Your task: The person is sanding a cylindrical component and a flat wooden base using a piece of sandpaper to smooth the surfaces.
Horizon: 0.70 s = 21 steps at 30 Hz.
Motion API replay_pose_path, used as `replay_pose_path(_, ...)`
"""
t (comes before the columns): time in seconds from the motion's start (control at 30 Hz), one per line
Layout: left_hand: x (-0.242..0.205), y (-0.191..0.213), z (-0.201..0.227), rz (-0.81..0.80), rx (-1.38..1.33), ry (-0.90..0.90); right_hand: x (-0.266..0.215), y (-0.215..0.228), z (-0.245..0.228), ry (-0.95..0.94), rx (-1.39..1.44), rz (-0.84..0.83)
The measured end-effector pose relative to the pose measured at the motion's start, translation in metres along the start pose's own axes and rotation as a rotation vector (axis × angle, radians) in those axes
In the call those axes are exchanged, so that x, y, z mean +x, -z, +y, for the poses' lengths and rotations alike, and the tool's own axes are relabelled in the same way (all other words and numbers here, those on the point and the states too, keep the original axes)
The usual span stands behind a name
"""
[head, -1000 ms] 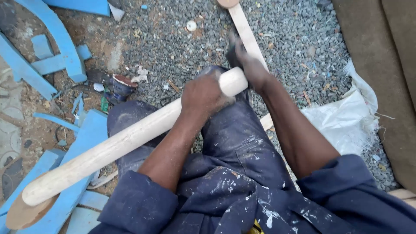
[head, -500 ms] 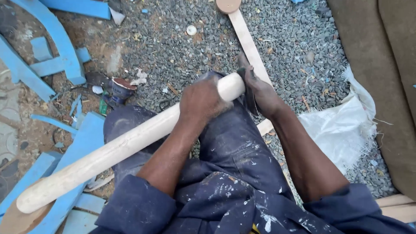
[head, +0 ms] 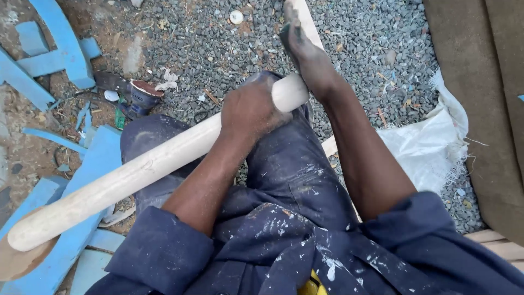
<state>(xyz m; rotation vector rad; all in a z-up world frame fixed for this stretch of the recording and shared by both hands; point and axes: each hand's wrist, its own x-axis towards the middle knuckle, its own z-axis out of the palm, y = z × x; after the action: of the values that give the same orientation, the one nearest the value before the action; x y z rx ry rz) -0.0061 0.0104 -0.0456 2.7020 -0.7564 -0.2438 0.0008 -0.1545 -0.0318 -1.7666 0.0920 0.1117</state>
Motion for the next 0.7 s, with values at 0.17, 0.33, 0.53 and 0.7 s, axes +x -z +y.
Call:
replay_pose_path(0.17,0.007,0.001,-0.006,-0.059,0.002,0.025,-0.036,0.001,0.049,-0.269,0.242,-0.059)
replay_pose_path(0.33,0.006,-0.002,-0.002,0.015,-0.033,-0.007,-0.018,0.009,0.010,0.037,0.027,-0.039)
replay_pose_path(0.53,0.024,0.037,0.005,-0.327,-0.086,0.220,-0.028,-0.003,0.054,-0.337,0.493,0.212)
replay_pose_path(0.7,0.017,0.048,0.011,-0.405,-0.149,0.231,-0.029,-0.012,-0.002,0.172,0.121,0.089)
